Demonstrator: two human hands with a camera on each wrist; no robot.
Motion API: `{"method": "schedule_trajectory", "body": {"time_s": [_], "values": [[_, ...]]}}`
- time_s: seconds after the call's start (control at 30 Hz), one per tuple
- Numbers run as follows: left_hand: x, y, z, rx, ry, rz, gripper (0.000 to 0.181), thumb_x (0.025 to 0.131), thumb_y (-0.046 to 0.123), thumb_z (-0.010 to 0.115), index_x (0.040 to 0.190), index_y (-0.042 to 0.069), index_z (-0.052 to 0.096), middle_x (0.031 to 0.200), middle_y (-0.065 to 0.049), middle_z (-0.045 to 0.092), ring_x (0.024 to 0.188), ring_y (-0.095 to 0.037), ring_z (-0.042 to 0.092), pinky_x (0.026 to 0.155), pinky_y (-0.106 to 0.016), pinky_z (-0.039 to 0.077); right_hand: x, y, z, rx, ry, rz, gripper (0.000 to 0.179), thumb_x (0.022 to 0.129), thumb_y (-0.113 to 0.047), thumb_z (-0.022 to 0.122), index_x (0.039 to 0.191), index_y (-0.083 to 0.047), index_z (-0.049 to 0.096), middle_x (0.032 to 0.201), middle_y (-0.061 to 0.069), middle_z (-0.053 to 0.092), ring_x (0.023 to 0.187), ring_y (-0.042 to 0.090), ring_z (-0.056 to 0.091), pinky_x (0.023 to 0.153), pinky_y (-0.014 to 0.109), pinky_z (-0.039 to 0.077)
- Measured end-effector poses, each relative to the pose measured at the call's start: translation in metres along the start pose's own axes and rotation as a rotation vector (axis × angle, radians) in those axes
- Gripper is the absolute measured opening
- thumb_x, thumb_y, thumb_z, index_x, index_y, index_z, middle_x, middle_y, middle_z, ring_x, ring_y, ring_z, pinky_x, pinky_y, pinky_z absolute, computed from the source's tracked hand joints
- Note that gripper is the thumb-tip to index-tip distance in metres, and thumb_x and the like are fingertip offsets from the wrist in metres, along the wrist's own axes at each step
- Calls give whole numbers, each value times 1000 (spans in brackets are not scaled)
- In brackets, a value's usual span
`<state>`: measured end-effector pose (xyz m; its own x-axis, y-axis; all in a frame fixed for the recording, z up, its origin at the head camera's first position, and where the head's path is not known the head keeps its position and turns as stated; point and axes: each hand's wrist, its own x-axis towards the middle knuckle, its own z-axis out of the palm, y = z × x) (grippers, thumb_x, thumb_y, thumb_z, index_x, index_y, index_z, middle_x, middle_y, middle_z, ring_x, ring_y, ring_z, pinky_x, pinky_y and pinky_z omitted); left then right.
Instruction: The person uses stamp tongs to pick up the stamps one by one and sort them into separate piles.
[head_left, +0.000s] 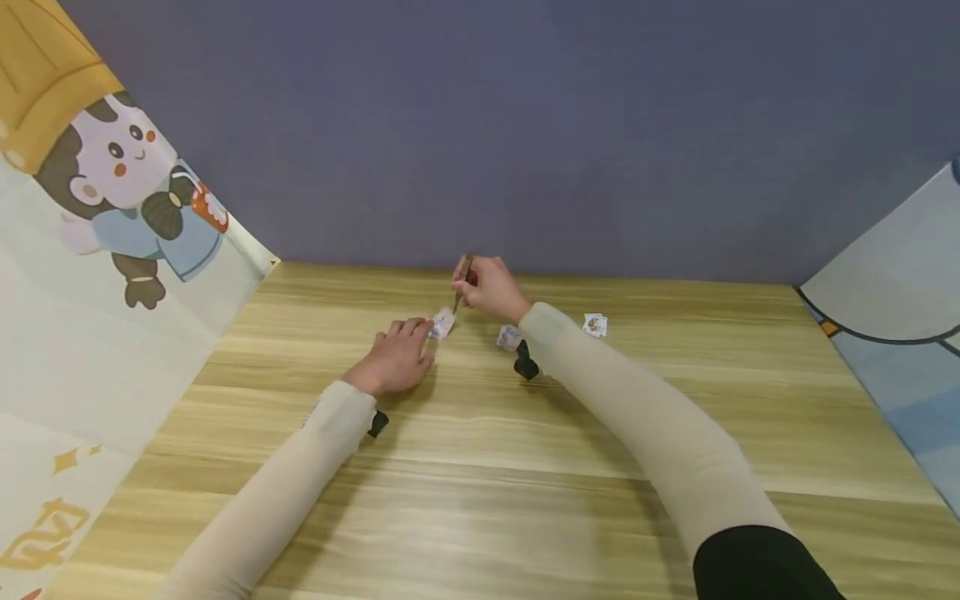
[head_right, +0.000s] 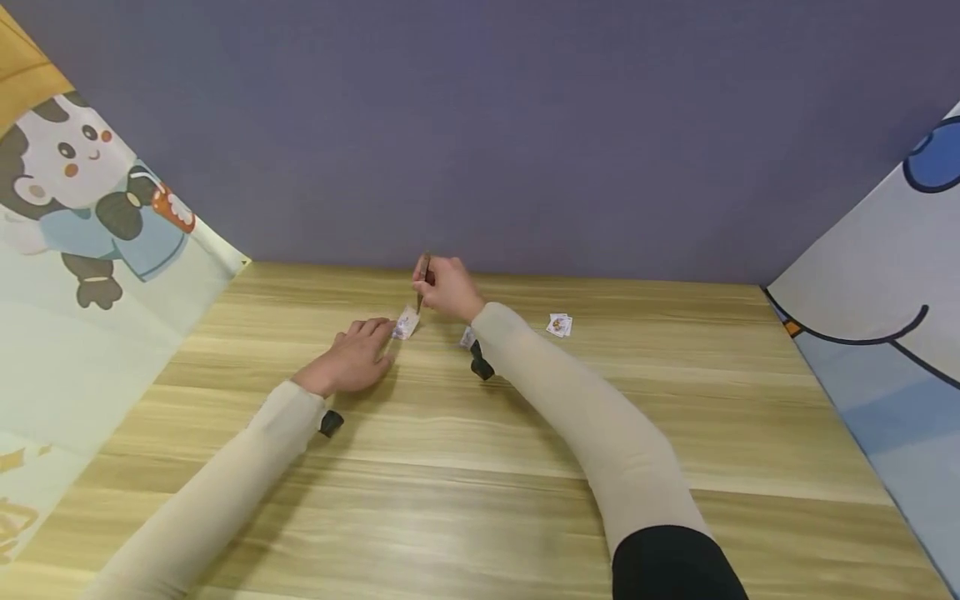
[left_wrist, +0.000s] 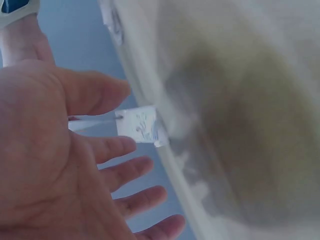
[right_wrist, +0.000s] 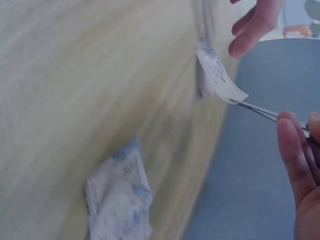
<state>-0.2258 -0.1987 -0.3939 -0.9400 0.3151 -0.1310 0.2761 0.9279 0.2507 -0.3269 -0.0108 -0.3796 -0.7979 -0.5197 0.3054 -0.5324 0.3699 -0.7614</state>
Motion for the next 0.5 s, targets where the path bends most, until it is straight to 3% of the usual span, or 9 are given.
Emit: {"method": "schedule_trajectory", "body": {"time_s": [0.27,0.5], "values": [[7,4,10,110,-69,12,54,99,30,45,146,6,35,150,-11,29,133,-35,26,99,-58,26,5,11,16,-83,-29,-10,5,91,-8,63,88,-8,60,74,11,65,63,23,64,55,26,49],[11,5,10,122,-86,-11,55,99,32,46,145,4,36,149,-12,31,131,-35,28,98,-57,27,8,18,21,-161,-7,-25,6,89,-8,66,86,-9,61,74,8,65,61,11,58,58,25,47]]}}
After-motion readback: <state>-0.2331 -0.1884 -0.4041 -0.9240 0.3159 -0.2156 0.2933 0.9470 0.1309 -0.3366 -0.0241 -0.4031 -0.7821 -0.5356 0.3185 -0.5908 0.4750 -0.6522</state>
